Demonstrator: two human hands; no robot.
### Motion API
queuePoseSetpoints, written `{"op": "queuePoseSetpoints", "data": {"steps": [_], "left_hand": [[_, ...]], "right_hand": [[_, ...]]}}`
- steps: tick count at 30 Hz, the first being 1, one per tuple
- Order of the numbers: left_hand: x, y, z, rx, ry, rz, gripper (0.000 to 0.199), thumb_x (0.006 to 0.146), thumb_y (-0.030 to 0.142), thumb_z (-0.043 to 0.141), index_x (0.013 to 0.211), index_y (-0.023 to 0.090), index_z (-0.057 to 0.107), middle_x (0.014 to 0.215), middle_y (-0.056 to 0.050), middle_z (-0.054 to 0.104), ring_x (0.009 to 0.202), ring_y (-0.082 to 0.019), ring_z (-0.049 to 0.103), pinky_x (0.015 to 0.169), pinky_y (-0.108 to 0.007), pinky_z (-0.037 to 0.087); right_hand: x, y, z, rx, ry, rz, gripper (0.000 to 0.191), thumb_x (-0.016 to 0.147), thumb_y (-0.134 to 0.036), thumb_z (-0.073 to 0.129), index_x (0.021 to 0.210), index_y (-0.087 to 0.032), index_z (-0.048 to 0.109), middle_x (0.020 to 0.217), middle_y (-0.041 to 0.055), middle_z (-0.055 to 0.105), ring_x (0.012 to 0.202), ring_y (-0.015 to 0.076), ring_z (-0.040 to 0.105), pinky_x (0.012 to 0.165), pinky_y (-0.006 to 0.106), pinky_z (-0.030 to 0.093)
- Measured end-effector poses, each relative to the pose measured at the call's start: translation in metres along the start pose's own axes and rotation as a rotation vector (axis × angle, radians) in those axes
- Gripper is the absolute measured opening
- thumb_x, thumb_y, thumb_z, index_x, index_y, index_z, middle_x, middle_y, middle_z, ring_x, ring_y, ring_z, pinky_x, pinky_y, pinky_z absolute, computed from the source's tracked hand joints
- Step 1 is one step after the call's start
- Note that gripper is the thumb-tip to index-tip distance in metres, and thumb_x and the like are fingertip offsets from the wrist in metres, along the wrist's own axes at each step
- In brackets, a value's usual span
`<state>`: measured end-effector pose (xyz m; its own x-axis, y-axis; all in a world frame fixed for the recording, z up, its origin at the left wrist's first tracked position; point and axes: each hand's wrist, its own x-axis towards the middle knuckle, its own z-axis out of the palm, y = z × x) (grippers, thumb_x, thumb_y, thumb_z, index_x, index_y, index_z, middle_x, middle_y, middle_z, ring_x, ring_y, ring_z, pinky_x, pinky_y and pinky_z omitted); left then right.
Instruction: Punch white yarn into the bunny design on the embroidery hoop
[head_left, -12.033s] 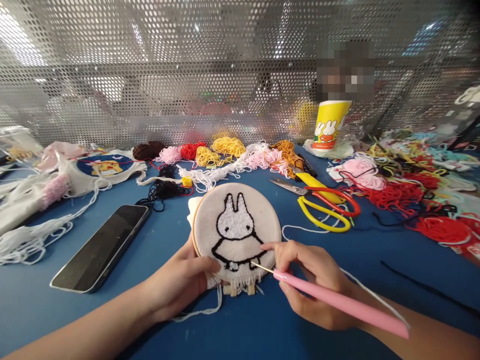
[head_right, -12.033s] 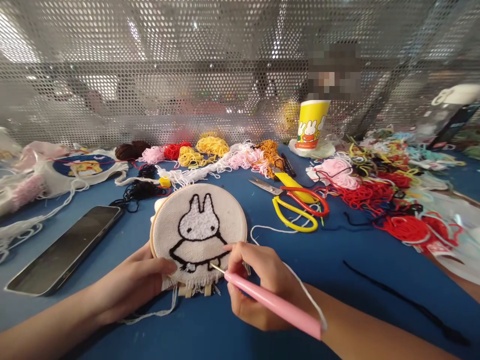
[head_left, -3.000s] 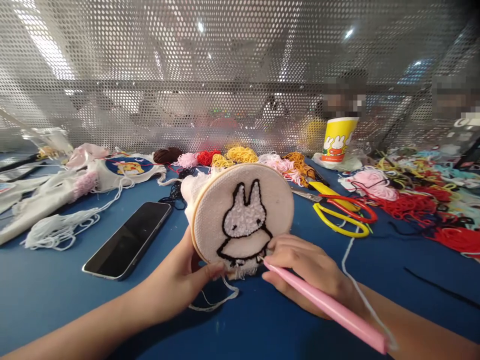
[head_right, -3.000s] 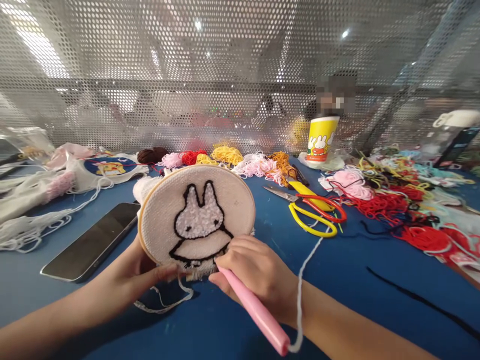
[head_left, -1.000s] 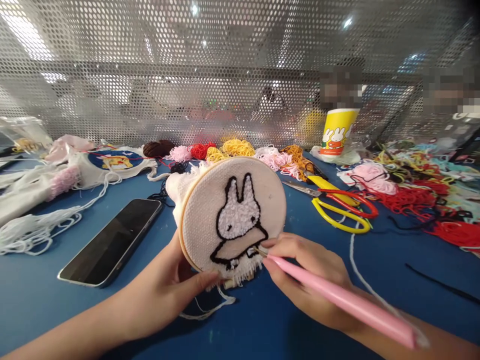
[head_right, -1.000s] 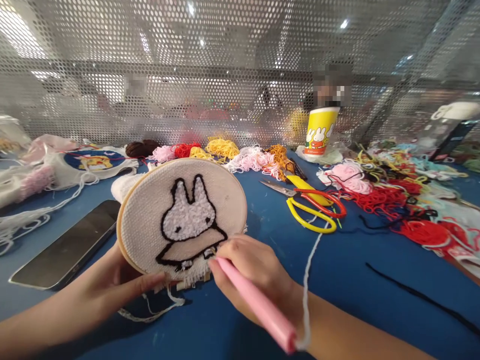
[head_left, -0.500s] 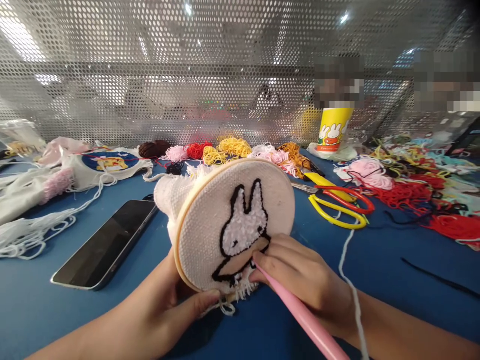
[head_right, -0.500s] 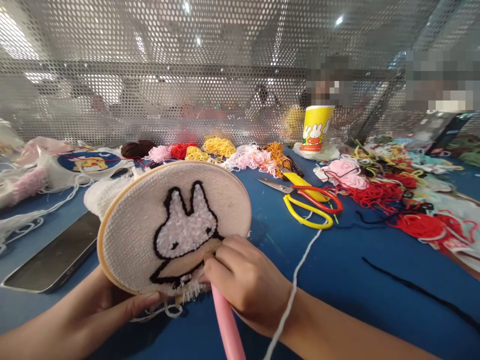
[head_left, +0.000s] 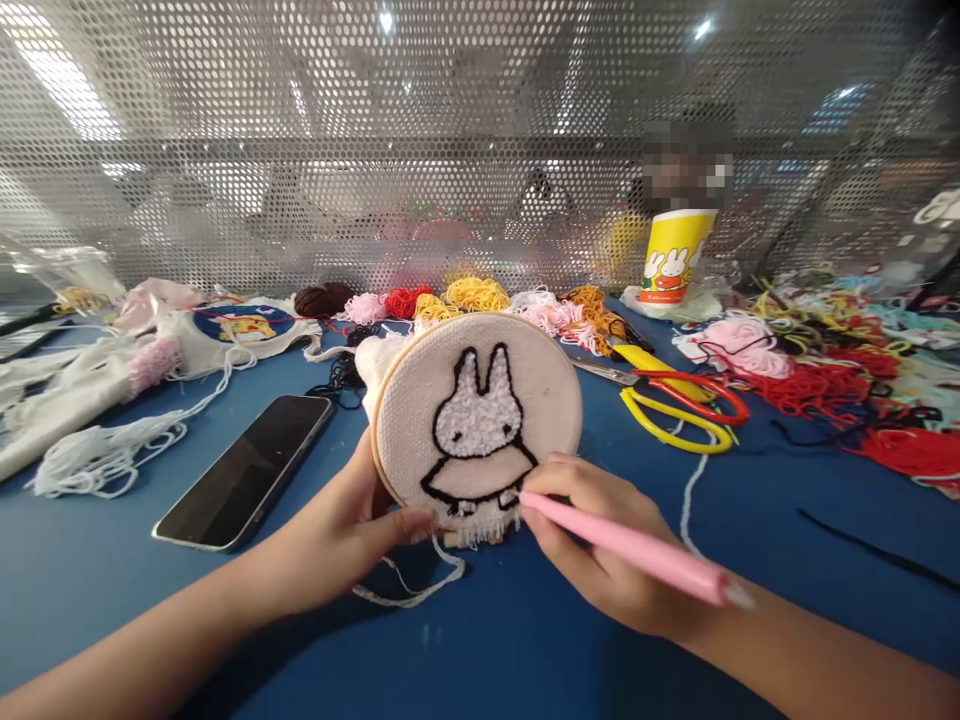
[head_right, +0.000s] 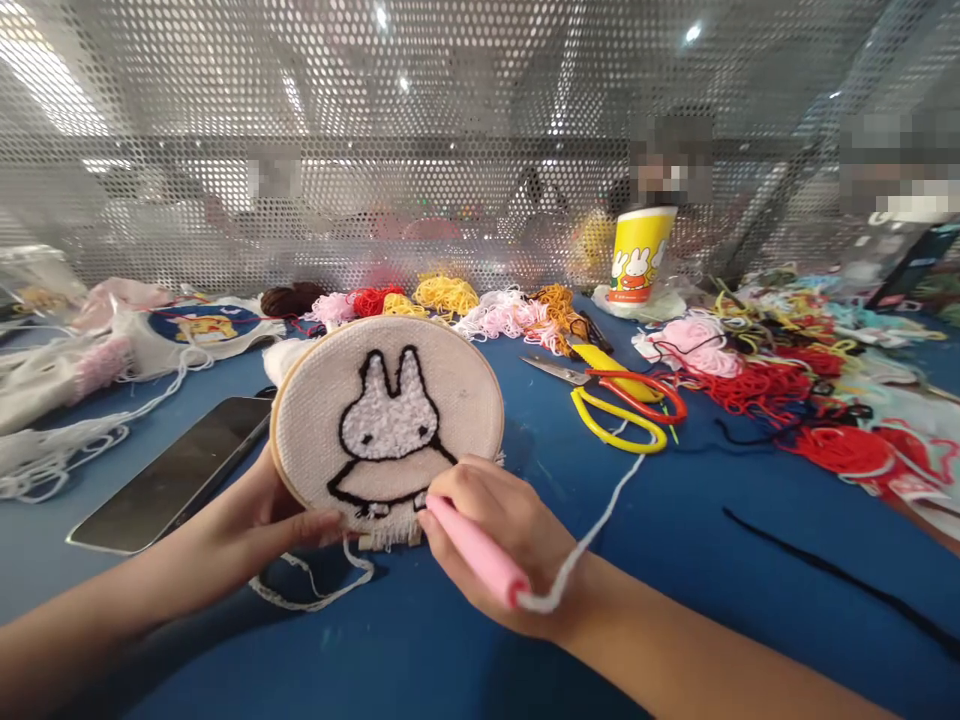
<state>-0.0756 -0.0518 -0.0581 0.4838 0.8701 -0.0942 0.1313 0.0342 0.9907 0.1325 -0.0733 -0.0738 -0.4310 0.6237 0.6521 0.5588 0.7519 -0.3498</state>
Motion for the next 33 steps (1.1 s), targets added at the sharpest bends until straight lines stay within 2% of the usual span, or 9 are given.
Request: {"op": "queuePoseSetpoints", "data": {"steps": [6,14,16,19,21,23,29,33], "left_hand": [[0.002,0.004,0.002,-0.086,0.0,-0.052,0.063,0.072,0.019,0.056,0.122,0.024,0.018,0.09,-0.003,0.054,0.073,-0.015,0.055,0.064,-0.027,0.047],[0.001,0.007,0.002,-0.091,-0.028,-0.05,0.062,0.071,0.019,0.056,0.121,0.025,0.02,0.086,-0.001,0.052,0.071,-0.013,0.052,0.059,-0.022,0.046],[0.001,0.007,0.003,-0.092,-0.02,-0.043,0.062,0.071,0.018,0.056,0.121,0.025,0.02,0.088,-0.002,0.051,0.072,-0.014,0.052,0.06,-0.023,0.046],[0.001,0.006,0.003,-0.07,-0.003,-0.032,0.061,0.07,0.018,0.056,0.12,0.025,0.022,0.087,-0.001,0.051,0.071,-0.013,0.051,0.059,-0.023,0.046],[0.001,0.004,0.002,-0.043,-0.005,-0.029,0.057,0.07,0.018,0.057,0.117,0.024,0.025,0.085,-0.001,0.051,0.07,-0.012,0.051,0.058,-0.022,0.045],[0.001,0.003,0.001,-0.033,-0.019,-0.019,0.054,0.07,0.018,0.057,0.115,0.023,0.027,0.083,0.0,0.052,0.069,-0.012,0.052,0.058,-0.022,0.045],[0.002,0.003,0.0,-0.029,-0.048,0.015,0.057,0.071,0.019,0.057,0.117,0.024,0.024,0.085,0.001,0.051,0.07,-0.011,0.051,0.06,-0.021,0.045],[0.0,0.005,0.001,0.067,-0.024,0.054,0.059,0.071,0.019,0.058,0.119,0.025,0.023,0.096,-0.001,0.049,0.08,-0.015,0.051,0.066,-0.025,0.047]], "right_hand": [[0.001,-0.006,-0.007,0.019,0.014,0.107,0.007,0.078,-0.012,0.038,0.079,-0.018,0.042,0.066,0.0013,0.054,0.054,0.009,0.05,0.053,0.021,0.044],[0.0,-0.003,-0.004,-0.007,0.023,0.085,0.007,0.077,-0.011,0.039,0.079,-0.017,0.044,0.065,0.0014,0.053,0.057,0.0097,0.052,0.054,0.021,0.043],[0.001,-0.002,-0.002,-0.04,0.044,0.038,0.009,0.076,-0.009,0.04,0.079,-0.016,0.044,0.063,0.0012,0.052,0.056,0.0098,0.05,0.054,0.021,0.043],[-0.001,0.0,0.003,-0.093,0.071,-0.104,0.011,0.074,-0.006,0.041,0.075,-0.016,0.044,0.061,0.0013,0.05,0.056,0.0116,0.048,0.056,0.025,0.043],[-0.003,0.001,0.006,-0.143,0.037,-0.196,0.011,0.073,-0.005,0.041,0.071,-0.016,0.044,0.059,0.0019,0.048,0.058,0.0132,0.047,0.056,0.027,0.043],[-0.004,0.0,0.009,-0.217,-0.005,-0.224,0.013,0.074,-0.005,0.041,0.066,-0.015,0.044,0.057,0.0024,0.047,0.058,0.0139,0.046,0.056,0.028,0.043],[-0.002,-0.004,0.014,-0.299,-0.041,-0.129,0.02,0.076,-0.006,0.04,0.059,-0.014,0.047,0.053,0.002,0.042,0.053,0.0125,0.039,0.054,0.028,0.043],[0.0,-0.002,0.01,-0.269,-0.105,-0.104,0.021,0.075,-0.002,0.035,0.068,-0.008,0.054,0.06,0.0079,0.049,0.06,0.0161,0.043,0.056,0.032,0.043]]}}
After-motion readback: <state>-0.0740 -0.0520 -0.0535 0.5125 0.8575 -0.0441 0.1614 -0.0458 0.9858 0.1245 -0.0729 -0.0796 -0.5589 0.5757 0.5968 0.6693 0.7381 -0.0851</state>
